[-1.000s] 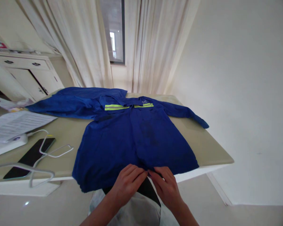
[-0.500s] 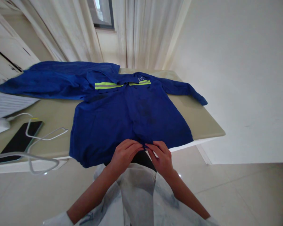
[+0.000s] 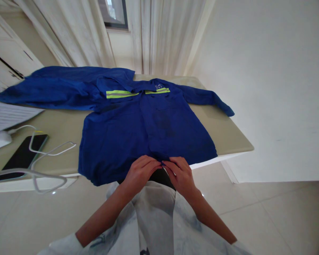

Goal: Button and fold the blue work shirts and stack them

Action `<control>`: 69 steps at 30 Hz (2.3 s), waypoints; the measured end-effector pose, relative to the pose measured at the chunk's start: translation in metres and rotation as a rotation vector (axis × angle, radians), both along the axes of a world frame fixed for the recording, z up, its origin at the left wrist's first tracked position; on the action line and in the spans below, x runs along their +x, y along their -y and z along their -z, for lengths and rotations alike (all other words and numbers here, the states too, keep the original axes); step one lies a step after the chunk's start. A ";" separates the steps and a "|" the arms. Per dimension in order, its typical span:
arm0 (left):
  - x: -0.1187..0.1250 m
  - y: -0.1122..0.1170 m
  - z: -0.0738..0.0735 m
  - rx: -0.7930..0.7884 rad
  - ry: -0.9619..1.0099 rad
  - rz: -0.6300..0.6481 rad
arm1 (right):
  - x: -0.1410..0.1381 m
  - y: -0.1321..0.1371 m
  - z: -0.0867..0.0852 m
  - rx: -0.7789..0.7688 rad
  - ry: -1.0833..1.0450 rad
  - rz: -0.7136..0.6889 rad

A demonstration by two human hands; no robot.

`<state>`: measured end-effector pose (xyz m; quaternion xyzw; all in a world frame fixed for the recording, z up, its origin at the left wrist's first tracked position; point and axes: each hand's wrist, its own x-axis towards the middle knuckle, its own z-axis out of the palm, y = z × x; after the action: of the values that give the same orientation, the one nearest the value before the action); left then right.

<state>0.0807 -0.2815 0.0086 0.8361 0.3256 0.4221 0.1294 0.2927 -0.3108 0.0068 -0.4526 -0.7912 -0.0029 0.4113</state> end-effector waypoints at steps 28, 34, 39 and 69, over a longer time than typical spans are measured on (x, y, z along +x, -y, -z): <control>-0.003 0.006 0.005 0.082 -0.052 -0.046 | -0.002 0.001 -0.024 0.057 0.106 -0.039; -0.005 0.008 0.006 0.054 0.030 -0.041 | 0.000 0.002 -0.021 0.099 0.118 -0.046; -0.003 0.007 0.001 0.089 0.011 -0.030 | 0.000 0.003 -0.016 0.024 0.171 -0.075; -0.007 0.017 0.006 0.508 -0.229 0.040 | 0.014 -0.051 -0.067 -0.596 0.259 -0.521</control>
<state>0.0737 -0.2988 0.0027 0.8904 0.2050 0.3902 -0.1139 0.3069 -0.2595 0.0743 -0.3324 -0.8907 0.2733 0.1465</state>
